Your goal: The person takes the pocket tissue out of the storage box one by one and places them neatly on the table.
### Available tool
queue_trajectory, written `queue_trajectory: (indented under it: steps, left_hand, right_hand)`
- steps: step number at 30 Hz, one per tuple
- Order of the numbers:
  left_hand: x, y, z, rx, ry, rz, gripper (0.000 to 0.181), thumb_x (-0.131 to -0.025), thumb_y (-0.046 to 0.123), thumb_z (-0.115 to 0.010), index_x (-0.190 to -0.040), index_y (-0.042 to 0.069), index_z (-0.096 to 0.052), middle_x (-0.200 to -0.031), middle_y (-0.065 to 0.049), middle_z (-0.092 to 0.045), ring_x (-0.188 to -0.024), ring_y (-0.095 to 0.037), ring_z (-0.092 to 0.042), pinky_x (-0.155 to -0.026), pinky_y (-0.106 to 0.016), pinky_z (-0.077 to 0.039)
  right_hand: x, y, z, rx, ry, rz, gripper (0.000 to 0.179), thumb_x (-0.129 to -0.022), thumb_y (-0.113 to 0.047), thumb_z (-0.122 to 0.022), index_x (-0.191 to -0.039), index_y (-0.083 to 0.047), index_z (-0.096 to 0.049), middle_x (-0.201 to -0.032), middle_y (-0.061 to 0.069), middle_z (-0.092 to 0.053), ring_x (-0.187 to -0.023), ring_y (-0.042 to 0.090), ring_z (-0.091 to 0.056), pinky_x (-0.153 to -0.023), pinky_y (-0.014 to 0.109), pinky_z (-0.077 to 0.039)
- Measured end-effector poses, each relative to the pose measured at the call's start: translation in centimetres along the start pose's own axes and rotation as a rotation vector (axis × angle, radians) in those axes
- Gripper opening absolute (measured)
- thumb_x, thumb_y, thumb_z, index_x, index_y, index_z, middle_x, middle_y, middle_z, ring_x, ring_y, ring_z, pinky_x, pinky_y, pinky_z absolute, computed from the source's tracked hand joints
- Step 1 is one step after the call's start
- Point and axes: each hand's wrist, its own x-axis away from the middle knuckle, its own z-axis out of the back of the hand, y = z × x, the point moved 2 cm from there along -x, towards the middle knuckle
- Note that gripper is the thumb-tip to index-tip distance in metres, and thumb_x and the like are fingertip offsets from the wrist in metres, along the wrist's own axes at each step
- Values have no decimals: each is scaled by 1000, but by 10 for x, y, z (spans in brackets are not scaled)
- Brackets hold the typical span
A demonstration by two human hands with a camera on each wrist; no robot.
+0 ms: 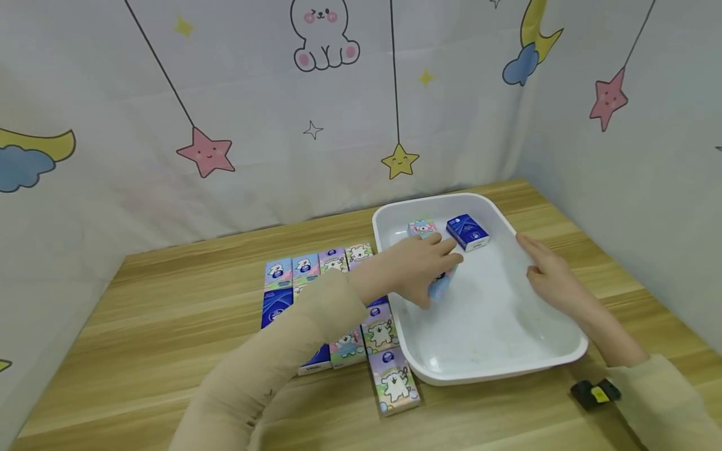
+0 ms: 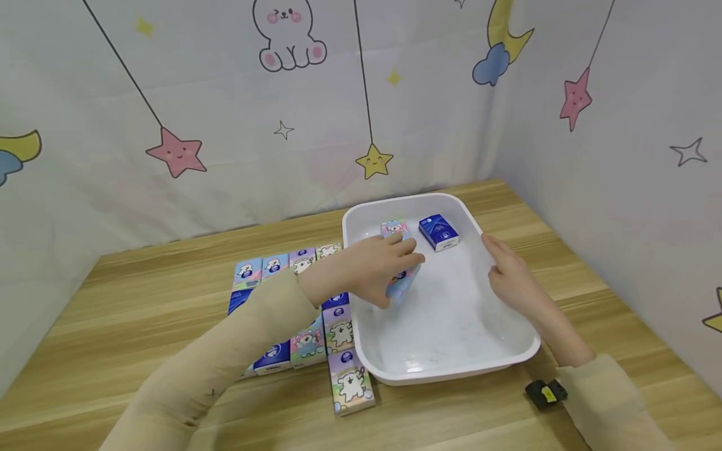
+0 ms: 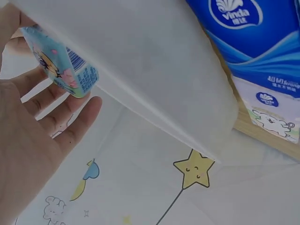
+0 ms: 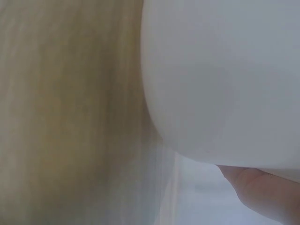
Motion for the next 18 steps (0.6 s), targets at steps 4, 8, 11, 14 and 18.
queue_trajectory:
  steps: [4, 8, 11, 14, 18]
  left_hand:
    - [17, 8, 6, 11, 59, -5, 83, -74, 45, -69, -146, 17, -38, -130, 1, -44, -110, -16, -42, -84, -28, -49]
    - [36, 13, 11, 89, 109, 14, 83, -74, 45, -69, -145, 16, -39, -126, 0, -46, -107, -15, -42, -84, -25, -47]
    - [51, 13, 12, 155, 141, 43, 83, -73, 45, -69, -145, 16, -39, -128, -1, -47, -107, -15, -41, -84, -24, -46]
    - [65, 14, 9, 203, 162, 67, 83, -73, 45, -69, -144, 15, -40, -130, -1, -49, -105, -14, -41, -82, -24, -46]
    - [82, 18, 4, 216, 186, 92, 84, -74, 47, -69, -145, 14, -40, -129, 0, -52, -106, -14, -43, -86, -25, -46]
  right_hand:
    - [0, 0, 0, 1, -6, -7, 60, -90, 8, -35, -148, 9, -18, -150, 37, -20, -136, 57, -20, -112, 66, -18]
    - [-1, 1, 0, 4, -8, -8, 60, -90, 8, -35, -148, 9, -18, -150, 37, -19, -136, 57, -20, -111, 66, -19]
    - [-1, 1, 0, 6, -9, -8, 61, -90, 8, -35, -148, 9, -17, -151, 37, -19, -137, 57, -19, -111, 66, -18]
    - [-1, 2, 1, 6, -16, -14, 61, -90, 7, -34, -149, 8, -16, -151, 37, -17, -137, 57, -18, -111, 66, -18]
    - [-1, 1, 0, 7, -19, -17, 61, -90, 6, -34, -149, 8, -17, -151, 36, -17, -137, 57, -17, -111, 66, -18]
